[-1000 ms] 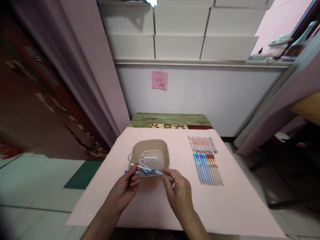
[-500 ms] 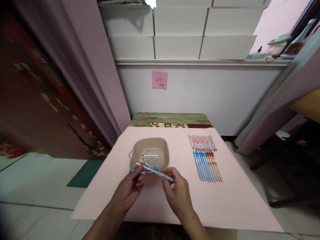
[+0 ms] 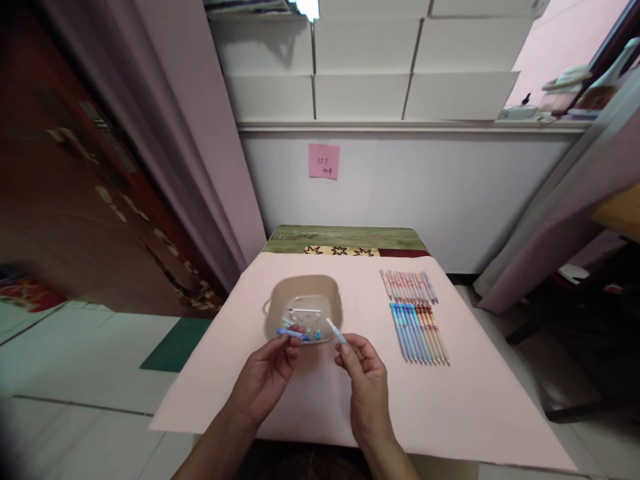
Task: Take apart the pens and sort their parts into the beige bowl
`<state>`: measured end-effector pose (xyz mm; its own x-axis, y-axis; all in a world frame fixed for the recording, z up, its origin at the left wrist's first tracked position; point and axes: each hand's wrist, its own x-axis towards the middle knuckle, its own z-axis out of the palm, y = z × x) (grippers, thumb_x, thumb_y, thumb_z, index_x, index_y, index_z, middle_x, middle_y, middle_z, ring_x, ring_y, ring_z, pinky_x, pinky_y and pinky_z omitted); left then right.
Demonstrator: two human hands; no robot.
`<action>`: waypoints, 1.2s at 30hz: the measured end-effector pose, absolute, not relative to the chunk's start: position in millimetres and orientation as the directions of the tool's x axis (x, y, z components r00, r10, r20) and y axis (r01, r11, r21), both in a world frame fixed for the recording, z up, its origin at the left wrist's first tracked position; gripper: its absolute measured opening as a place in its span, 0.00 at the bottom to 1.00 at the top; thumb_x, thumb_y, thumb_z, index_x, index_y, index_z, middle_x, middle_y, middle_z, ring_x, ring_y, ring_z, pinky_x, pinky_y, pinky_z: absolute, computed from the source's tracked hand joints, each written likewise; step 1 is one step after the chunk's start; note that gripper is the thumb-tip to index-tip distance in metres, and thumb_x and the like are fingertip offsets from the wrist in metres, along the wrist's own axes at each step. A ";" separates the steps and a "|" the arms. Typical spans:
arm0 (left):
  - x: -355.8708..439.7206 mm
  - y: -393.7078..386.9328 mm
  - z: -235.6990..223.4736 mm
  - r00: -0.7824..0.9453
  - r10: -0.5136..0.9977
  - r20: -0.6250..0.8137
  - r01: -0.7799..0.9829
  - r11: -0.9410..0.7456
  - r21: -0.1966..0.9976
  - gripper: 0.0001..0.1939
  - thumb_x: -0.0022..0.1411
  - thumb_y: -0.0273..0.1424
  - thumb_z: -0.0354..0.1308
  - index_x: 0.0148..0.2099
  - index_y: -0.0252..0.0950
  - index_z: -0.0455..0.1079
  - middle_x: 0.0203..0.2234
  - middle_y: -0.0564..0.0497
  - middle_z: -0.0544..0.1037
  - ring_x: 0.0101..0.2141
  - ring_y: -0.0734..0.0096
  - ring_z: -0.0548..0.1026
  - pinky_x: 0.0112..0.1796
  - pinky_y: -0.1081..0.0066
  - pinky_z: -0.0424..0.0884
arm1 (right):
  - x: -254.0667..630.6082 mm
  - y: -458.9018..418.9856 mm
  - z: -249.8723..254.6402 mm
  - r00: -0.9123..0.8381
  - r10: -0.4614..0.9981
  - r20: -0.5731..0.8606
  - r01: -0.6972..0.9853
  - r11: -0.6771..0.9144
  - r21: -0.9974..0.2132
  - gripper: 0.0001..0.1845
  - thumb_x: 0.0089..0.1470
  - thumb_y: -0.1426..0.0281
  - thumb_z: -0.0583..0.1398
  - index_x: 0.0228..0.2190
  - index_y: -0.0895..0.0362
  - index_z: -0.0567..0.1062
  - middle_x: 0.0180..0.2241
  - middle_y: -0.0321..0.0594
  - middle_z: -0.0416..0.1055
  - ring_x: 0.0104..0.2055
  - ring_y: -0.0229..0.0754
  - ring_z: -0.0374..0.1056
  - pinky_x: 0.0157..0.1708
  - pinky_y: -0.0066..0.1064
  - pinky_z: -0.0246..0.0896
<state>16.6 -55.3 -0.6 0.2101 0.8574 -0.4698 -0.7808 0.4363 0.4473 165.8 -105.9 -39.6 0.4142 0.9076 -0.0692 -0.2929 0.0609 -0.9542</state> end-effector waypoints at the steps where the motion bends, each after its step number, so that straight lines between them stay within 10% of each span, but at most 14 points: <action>1: 16.2 -55.3 0.6 0.194 0.859 -0.475 -0.787 0.425 0.447 0.09 0.59 0.14 0.51 0.35 0.25 0.71 0.29 0.44 0.77 0.24 0.78 0.74 0.24 0.80 0.72 | 167.2 -108.1 -37.6 0.412 0.911 -0.023 -0.202 0.067 -0.977 0.15 0.49 0.60 0.63 0.36 0.56 0.74 0.32 0.39 0.73 0.33 0.41 0.69 0.35 0.31 0.67; 9: 18.9 -63.0 0.9 0.195 0.844 -0.499 -0.792 0.436 0.427 0.05 0.59 0.16 0.54 0.35 0.24 0.72 0.27 0.45 0.77 0.22 0.79 0.73 0.21 0.83 0.70 | 167.4 -120.1 -22.4 0.297 0.848 0.439 0.461 0.275 -0.843 0.08 0.54 0.67 0.59 0.36 0.55 0.75 0.33 0.41 0.75 0.35 0.42 0.71 0.36 0.30 0.67; 36: 20.3 -72.4 -11.7 0.146 0.910 -0.389 -0.653 0.384 0.653 0.08 0.53 0.27 0.65 0.37 0.33 0.73 0.35 0.46 0.80 0.35 0.71 0.77 0.38 0.71 0.73 | 160.8 -116.6 -26.6 0.215 0.792 0.571 0.619 0.342 -0.707 0.04 0.54 0.69 0.61 0.35 0.54 0.74 0.31 0.37 0.76 0.34 0.41 0.72 0.35 0.30 0.66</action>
